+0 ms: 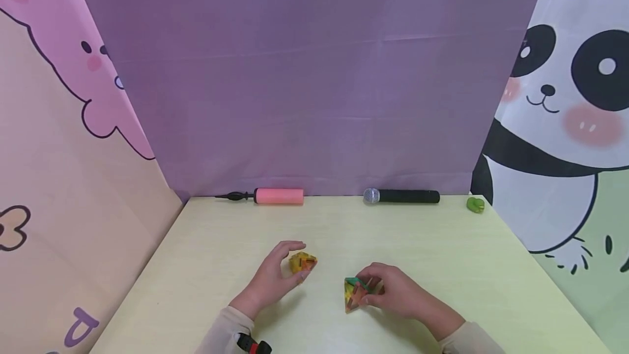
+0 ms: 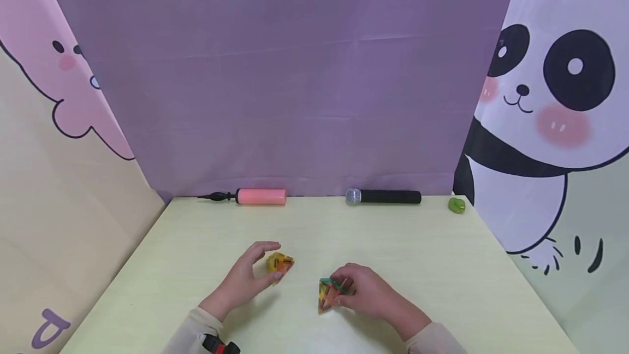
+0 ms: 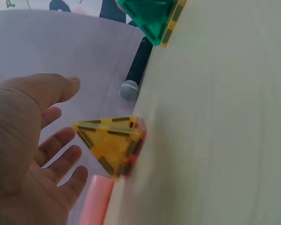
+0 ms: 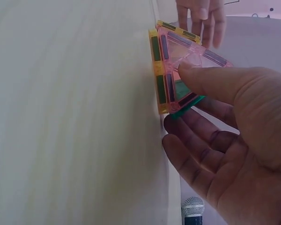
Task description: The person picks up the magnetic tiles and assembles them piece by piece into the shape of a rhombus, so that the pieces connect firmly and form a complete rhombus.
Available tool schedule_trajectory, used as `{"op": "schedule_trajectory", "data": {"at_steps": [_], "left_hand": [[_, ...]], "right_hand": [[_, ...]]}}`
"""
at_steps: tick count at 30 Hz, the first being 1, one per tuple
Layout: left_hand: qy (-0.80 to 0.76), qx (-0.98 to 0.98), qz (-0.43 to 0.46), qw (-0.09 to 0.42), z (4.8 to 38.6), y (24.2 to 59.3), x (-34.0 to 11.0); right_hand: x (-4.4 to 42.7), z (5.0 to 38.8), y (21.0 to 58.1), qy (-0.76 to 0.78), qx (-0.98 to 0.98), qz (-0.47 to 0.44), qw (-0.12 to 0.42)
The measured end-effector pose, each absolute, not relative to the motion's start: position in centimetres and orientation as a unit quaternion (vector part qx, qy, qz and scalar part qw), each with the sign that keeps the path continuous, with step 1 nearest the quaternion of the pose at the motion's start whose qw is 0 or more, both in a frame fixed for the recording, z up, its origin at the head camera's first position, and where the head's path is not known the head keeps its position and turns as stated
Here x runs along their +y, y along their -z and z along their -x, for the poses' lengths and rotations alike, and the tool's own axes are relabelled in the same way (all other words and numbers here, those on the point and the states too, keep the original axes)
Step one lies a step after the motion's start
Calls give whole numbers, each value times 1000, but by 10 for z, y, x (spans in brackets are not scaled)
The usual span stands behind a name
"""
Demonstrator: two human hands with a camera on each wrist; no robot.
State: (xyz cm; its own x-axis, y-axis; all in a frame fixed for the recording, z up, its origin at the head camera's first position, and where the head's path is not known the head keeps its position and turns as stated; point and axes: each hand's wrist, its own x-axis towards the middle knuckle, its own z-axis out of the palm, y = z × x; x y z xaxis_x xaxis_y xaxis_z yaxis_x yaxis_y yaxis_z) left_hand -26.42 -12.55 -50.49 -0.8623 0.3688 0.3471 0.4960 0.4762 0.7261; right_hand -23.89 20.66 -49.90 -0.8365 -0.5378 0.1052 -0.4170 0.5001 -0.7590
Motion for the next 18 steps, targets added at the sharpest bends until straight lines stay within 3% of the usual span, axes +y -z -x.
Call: {"op": "schedule_trajectory", "data": {"at_steps": [9, 18], "left_hand": [[448, -865, 226, -12, 270, 522, -133], [432, -875, 218, -19, 273, 527, -136]], "right_hand": [[205, 239, 500, 412, 867, 270, 77], [204, 238, 499, 417, 864, 274, 74]]}}
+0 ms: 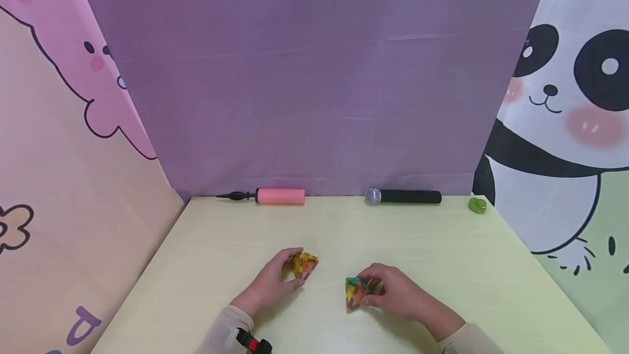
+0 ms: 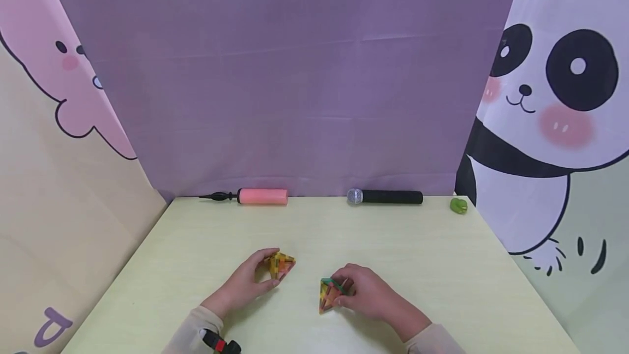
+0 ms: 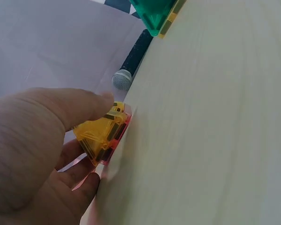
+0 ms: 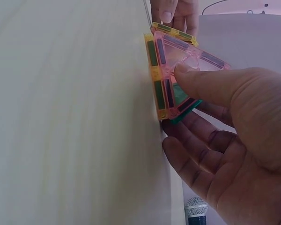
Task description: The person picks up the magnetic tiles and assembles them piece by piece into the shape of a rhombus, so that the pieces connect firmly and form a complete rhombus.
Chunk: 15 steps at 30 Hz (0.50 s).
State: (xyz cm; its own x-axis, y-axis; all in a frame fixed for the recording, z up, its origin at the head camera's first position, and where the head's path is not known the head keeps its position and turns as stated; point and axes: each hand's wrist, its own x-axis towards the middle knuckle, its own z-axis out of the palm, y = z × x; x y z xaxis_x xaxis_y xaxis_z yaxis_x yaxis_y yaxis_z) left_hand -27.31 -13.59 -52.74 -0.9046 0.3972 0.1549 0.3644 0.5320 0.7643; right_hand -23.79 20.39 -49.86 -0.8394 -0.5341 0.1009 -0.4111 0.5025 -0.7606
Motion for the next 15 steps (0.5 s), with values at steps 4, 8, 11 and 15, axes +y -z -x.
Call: {"op": "schedule_trajectory", "data": {"at_steps": [4, 8, 11, 15], "left_hand": [[-436, 873, -219, 13, 274, 528, -136], [-440, 871, -217, 14, 274, 528, -136], [-444, 871, -209, 22, 275, 529, -137], [-453, 868, -199, 32, 276, 529, -137]], "right_hand": [[204, 238, 499, 422, 861, 275, 74], [205, 239, 500, 420, 862, 273, 72], [205, 239, 501, 420, 863, 271, 73], [206, 239, 502, 420, 863, 268, 77]]}}
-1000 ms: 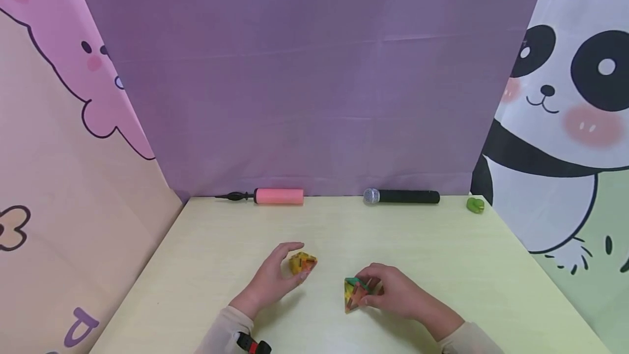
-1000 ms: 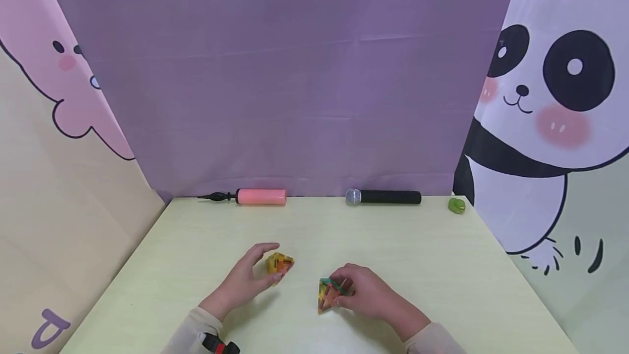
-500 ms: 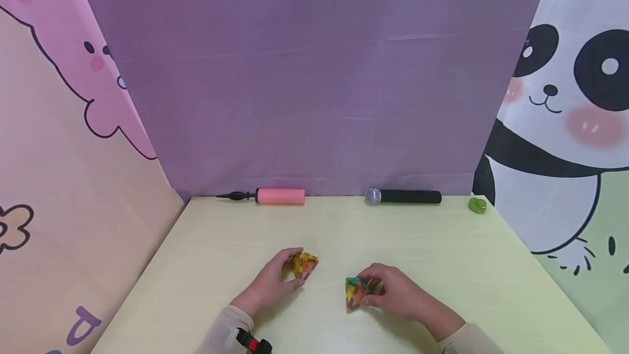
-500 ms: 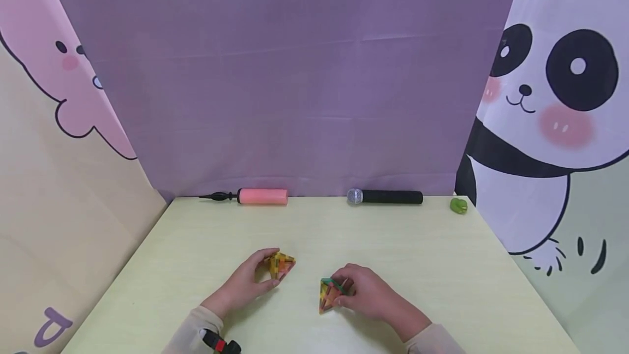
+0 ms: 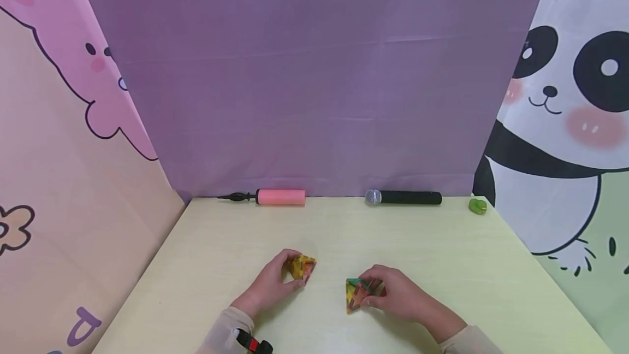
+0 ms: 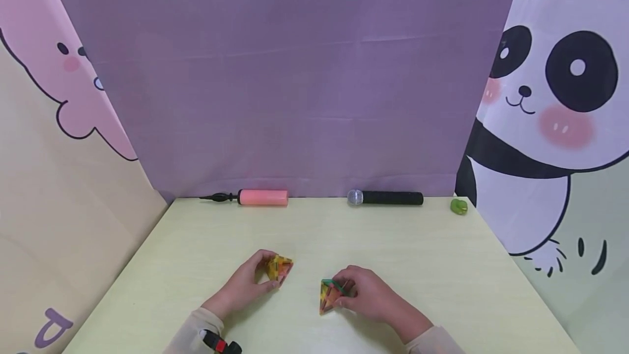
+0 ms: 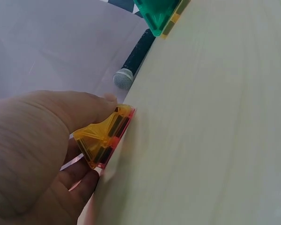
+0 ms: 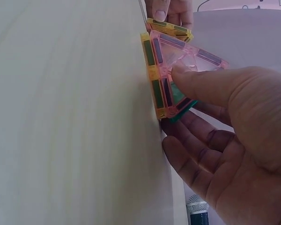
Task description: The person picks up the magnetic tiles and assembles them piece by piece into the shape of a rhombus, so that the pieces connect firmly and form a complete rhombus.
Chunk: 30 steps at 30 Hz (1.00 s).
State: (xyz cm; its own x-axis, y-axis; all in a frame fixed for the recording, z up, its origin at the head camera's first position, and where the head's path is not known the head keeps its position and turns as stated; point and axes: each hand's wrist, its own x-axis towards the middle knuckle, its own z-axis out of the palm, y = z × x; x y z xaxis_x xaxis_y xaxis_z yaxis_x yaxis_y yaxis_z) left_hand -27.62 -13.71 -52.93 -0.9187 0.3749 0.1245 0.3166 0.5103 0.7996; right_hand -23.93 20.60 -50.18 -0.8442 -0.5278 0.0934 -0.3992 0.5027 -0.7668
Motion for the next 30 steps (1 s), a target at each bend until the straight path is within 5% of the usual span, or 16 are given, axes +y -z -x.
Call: {"op": "schedule_trajectory", "data": {"at_steps": [30], "left_hand": [[-446, 854, -265, 40, 260, 525, -125]], "right_hand": [[208, 234, 502, 429, 862, 255, 88]]}}
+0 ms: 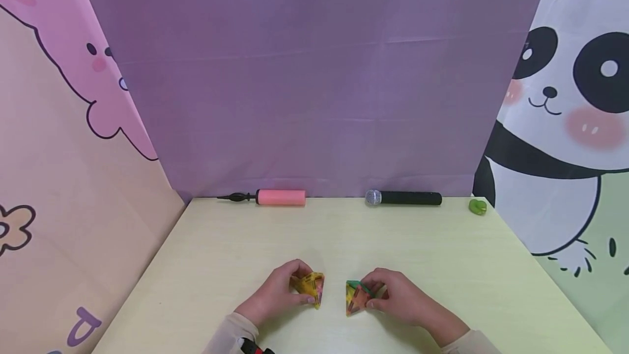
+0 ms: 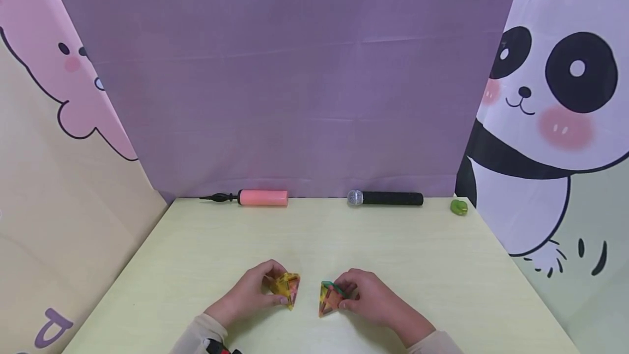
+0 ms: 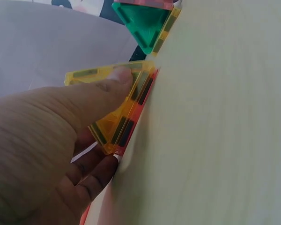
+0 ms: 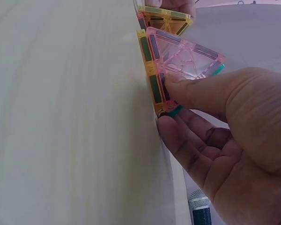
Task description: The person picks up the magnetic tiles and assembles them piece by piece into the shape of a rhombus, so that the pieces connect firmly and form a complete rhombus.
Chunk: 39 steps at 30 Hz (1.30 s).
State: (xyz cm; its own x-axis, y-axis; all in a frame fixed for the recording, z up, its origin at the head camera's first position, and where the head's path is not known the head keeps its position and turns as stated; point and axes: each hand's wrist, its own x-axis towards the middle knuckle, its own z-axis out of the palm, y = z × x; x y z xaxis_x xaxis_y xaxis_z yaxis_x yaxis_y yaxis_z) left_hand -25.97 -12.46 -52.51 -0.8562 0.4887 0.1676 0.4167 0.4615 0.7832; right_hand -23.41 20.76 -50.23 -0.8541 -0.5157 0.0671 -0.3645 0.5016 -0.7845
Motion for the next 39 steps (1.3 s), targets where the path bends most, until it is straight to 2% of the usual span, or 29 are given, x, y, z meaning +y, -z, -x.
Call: {"op": "schedule_trajectory", "data": {"at_steps": [12, 39], "left_hand": [[-446, 850, -273, 63, 252, 522, -114], [-444, 839, -308, 65, 241, 521, -102]], "right_hand": [[208, 236, 506, 420, 866, 255, 89], [206, 232, 506, 425, 863, 259, 87]]}}
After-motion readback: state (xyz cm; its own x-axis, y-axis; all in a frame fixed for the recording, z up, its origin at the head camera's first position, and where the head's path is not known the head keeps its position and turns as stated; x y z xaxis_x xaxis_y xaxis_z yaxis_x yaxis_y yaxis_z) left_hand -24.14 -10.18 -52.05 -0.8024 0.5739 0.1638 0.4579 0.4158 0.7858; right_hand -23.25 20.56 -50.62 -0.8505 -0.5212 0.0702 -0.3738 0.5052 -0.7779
